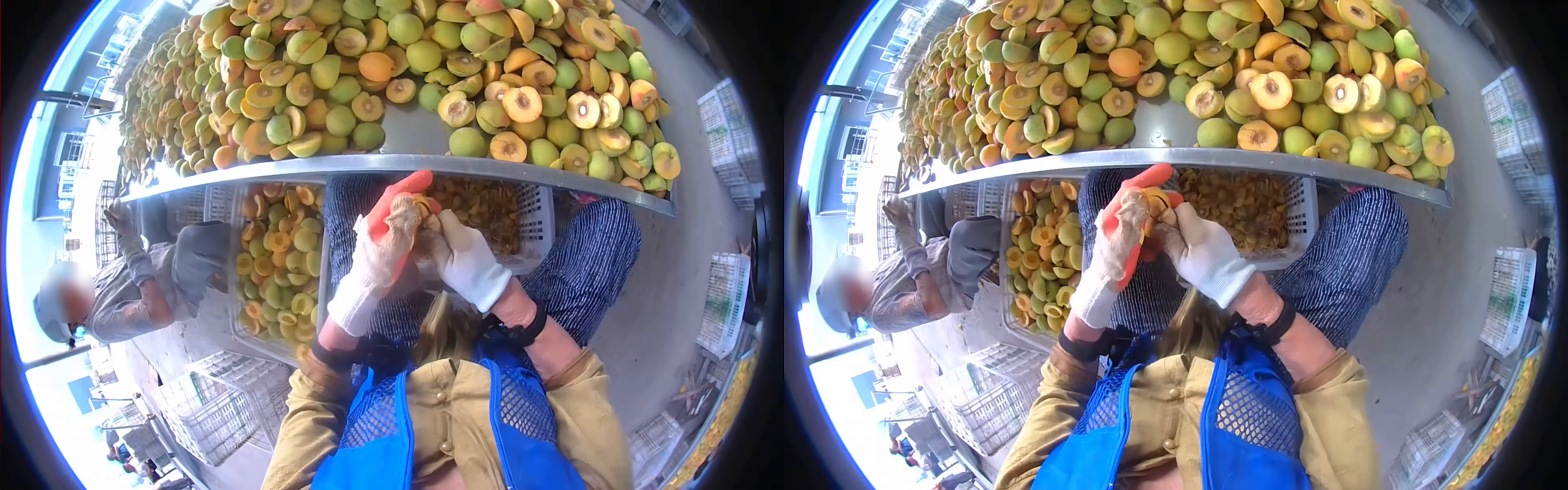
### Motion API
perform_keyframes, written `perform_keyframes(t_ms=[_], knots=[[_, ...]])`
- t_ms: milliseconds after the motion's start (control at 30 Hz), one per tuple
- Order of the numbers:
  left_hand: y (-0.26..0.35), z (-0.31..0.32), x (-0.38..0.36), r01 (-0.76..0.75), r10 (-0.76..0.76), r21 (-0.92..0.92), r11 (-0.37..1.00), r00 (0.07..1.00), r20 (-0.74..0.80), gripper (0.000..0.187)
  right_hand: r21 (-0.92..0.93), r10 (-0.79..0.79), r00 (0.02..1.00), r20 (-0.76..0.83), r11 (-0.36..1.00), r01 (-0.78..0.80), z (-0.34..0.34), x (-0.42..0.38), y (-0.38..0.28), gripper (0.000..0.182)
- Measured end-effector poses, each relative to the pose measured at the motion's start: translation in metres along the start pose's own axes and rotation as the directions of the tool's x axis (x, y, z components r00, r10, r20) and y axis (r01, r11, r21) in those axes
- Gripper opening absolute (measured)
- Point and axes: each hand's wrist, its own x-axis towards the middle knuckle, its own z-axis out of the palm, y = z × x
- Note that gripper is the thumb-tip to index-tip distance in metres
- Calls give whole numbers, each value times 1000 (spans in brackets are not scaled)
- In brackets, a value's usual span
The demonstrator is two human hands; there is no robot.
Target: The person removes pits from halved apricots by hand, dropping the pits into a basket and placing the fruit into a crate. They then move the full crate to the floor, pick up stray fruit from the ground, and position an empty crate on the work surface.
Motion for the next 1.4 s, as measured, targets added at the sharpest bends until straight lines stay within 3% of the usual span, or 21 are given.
perform_keyframes(t_ms=[67, 100, 133, 200, 233, 267, 333, 367, 467, 633, 700, 800, 833, 933, 1233, 1400], knots=[[11, -5, -4, 130, -130, -27, 991, 991, 16, 59, 132, 97, 994, 59, 986, -104, -9, 2, -5, 21], [13, -7, -6, 162, -161, -84, 983, 987, 15, 56, 102, 61, 994, -93, 994, -51, -7, 5, -3, 25], [14, -9, -8, 193, -193, -142, 971, 981, 14, 53, 149, 148, 986, -75, 979, -136, -8, 3, -2, 26], [16, -1, -9, 81, -108, -244, 966, 989, -101, 46, 242, 318, 947, -30, 922, -302, -17, -4, -9, 27], [3, -2, -8, -22, -17, -398, 917, 995, -94, 33, 262, 222, 973, -69, 945, -197, -12, -15, -30, 29], [-5, 1, -6, -67, -1, -473, 879, 990, -142, 30, 150, 218, 975, -39, 966, -210, -10, -19, -31, 29], [-5, 12, -1, -166, 19, -603, 781, 970, -243, 27, 199, 189, 979, -70, 965, -172, -1, -24, -36, 28], [-1, 16, -4, -96, -105, -731, 676, 969, -224, 26, 192, 173, 982, -72, 969, -156, 2, -26, -36, 27], [-8, 29, 0, -130, -125, -771, 623, 957, -263, 24, 138, 145, 985, -88, 982, -132, 11, -28, -25, 25], [-19, 35, 4, -183, 10, -774, 606, 975, -222, 26, 78, 209, 976, -66, 976, -204, 10, -24, -20, 22], [-17, 38, 5, -213, 43, -779, 590, 971, -233, 31, 78, 153, 985, -85, 986, -146, 13, -26, -15, 24], [-3, 37, 4, -112, 21, -714, 691, 991, -135, 41, 81, 151, 985, -85, 986, -144, 15, -26, -10, 26], [-10, 32, 6, -132, 110, -592, 795, 991, -74, 46, 82, 163, 983, -79, 984, -157, 15, -25, -9, 26], [-7, 23, 11, 50, -32, -544, 838, 999, 42, 42, 104, 213, 976, -44, 973, -208, 16, -25, -2, 27], [-25, 42, 20, -36, -42, -609, 792, 993, -113, 38, 103, 235, 971, -49, 968, -229, 19, -21, 8, 38], [-35, 42, 20, -74, 5, -534, 842, 992, -129, 42, 232, 266, 963, 35, 936, -266, 16, -18, 11, 40]])
